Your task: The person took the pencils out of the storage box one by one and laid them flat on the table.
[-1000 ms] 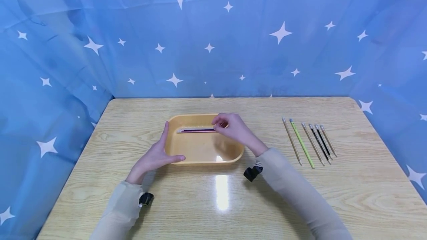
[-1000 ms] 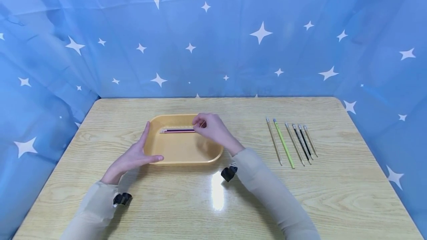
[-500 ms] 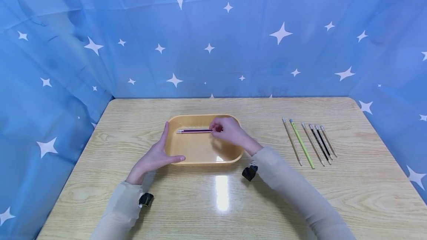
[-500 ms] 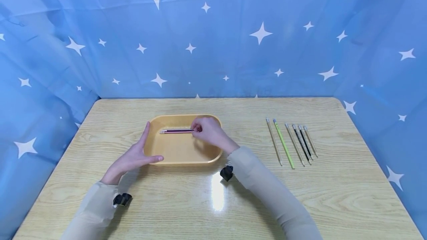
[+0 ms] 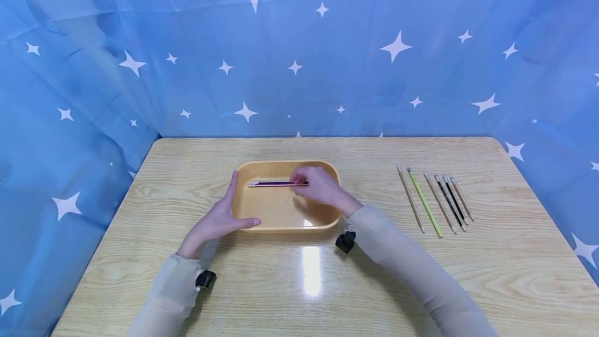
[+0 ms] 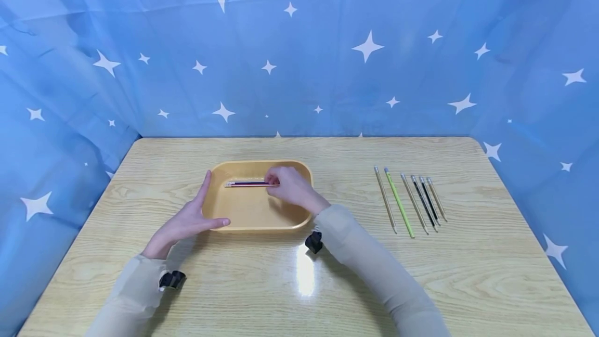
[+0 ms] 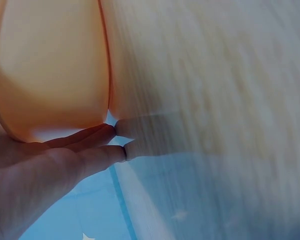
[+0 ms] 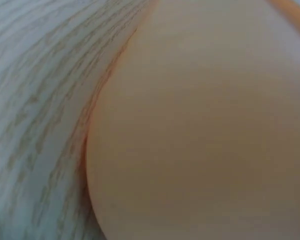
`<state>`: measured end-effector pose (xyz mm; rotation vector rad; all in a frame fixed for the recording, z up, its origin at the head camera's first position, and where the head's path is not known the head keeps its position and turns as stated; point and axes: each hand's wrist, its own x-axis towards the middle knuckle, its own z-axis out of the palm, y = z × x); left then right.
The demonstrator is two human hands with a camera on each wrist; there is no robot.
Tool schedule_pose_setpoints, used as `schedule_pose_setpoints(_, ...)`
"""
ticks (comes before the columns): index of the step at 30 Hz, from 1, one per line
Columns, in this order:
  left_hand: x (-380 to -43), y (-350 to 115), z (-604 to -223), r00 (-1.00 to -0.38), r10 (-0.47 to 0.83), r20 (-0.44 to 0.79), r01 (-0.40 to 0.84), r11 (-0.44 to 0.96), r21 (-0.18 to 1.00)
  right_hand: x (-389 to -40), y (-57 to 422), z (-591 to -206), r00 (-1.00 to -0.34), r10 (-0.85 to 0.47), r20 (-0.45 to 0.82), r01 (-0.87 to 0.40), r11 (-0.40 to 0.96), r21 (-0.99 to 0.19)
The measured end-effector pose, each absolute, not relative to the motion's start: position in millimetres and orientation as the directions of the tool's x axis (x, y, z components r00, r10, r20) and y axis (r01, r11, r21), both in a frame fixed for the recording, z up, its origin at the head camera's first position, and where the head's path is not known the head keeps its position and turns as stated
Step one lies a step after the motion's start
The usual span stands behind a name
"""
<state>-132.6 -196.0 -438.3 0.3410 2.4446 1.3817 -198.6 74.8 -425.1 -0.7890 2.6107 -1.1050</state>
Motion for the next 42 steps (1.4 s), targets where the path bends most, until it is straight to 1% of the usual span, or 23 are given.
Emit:
schedule_pose_setpoints(4,-132.4,-195.0,-438.3,-0.921,0.360,-0.148,0.059,0.507,0.860,-197.4,74.5,-428.4,-0.839,-0.543,0.032,-0.409,0.592,-0.694)
schedule_pose_setpoints(11,-132.8,-194.0,-437.4,-0.920,0.365,-0.143,0.065,0.503,0.862,-196.1,74.2,-432.4,-0.837,-0.546,0.034,-0.456,0.661,-0.596)
schedule_pose_setpoints(15,-132.0,-193.9,-437.0,-0.920,0.362,-0.147,0.065,0.513,0.856,-196.3,73.1,-433.5,-0.834,-0.551,0.016,-0.454,0.670,-0.588)
schedule_pose_setpoints(22,-131.4,-193.8,-436.6,-0.923,0.359,-0.136,0.076,0.520,0.851,-196.1,72.3,-435.9,-0.827,-0.560,-0.038,-0.456,0.711,-0.535)
schedule_pose_setpoints(33,-132.7,-194.7,-439.4,-0.926,0.350,-0.143,0.068,0.525,0.848,-197.0,68.7,-438.4,-0.819,-0.569,-0.066,-0.470,0.733,-0.492)
schedule_pose_setpoints(42,-132.7,-193.7,-438.5,-0.925,0.348,-0.155,0.058,0.532,0.845,-196.5,68.2,-438.0,-0.824,-0.562,-0.064,-0.456,0.727,-0.513)
